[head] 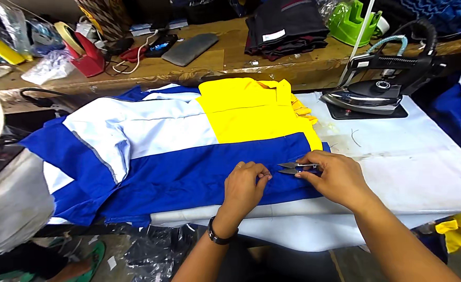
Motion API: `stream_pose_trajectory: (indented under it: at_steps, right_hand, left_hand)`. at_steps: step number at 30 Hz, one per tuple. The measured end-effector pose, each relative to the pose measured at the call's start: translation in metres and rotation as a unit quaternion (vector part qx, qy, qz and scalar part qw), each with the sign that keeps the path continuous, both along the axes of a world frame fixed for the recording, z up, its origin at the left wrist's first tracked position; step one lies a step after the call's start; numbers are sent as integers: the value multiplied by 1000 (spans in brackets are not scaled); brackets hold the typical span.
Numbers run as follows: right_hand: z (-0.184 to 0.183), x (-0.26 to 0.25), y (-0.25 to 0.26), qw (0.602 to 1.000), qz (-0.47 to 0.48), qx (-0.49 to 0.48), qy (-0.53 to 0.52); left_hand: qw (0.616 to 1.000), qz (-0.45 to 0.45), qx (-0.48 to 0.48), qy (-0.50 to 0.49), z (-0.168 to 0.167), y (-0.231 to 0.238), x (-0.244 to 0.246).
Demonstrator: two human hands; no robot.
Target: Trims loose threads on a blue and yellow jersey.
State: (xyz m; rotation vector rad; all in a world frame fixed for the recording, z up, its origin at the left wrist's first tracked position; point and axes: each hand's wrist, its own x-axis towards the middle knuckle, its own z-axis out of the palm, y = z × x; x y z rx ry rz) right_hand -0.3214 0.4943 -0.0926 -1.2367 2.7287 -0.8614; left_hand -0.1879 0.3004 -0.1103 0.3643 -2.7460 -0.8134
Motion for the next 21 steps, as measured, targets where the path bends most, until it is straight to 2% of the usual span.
stream_pose_trajectory:
  at_steps: [4,15,18,21]
  right_hand:
    - [-1,1,-1,1000,3,-11,12]
    - [-4,3,-6,999,8,-34,13]
    - [-3,6,-9,998,8,-57,8]
    - [-4,15,-19,997,29,-77,2]
  left_hand:
    - [997,30,31,68,-2,-1,-3]
    - [990,42,77,108,-4,-4,-2]
    - [973,63,144,169,-6,-15,6]
    - [933,78,264,231,-5,-25,17]
